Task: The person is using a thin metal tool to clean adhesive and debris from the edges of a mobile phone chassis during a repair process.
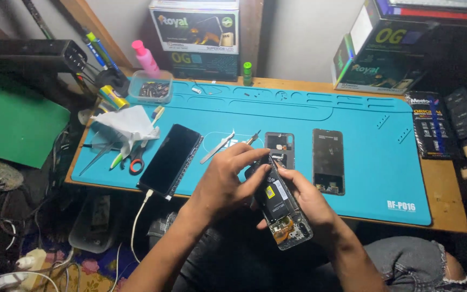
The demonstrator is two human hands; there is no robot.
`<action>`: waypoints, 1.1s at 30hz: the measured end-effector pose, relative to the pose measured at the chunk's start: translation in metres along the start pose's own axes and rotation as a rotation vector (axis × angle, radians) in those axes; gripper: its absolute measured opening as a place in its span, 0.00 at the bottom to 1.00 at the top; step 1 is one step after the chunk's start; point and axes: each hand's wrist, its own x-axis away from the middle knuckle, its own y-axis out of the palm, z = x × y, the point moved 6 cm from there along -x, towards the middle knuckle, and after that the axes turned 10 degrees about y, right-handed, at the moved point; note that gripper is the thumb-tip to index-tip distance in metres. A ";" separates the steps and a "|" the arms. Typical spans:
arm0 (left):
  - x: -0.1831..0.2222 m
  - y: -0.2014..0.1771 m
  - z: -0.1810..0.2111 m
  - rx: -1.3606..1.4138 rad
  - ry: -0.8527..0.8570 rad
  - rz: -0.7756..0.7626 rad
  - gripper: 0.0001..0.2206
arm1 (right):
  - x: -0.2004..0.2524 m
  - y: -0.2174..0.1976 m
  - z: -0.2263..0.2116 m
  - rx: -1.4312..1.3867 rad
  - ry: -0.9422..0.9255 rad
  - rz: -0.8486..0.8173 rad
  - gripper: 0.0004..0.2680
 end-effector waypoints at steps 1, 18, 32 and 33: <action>0.003 -0.007 -0.005 -0.001 -0.004 0.013 0.12 | -0.002 0.005 0.001 0.013 0.005 0.001 0.25; 0.032 -0.032 -0.050 -0.102 0.077 0.015 0.08 | -0.023 0.036 0.011 0.257 -0.003 0.019 0.26; 0.031 -0.025 -0.051 -0.133 0.106 -0.070 0.08 | -0.013 0.047 0.010 0.268 0.029 0.066 0.27; 0.031 -0.023 -0.050 -0.183 0.114 -0.080 0.07 | -0.011 0.043 0.011 0.258 0.031 0.085 0.27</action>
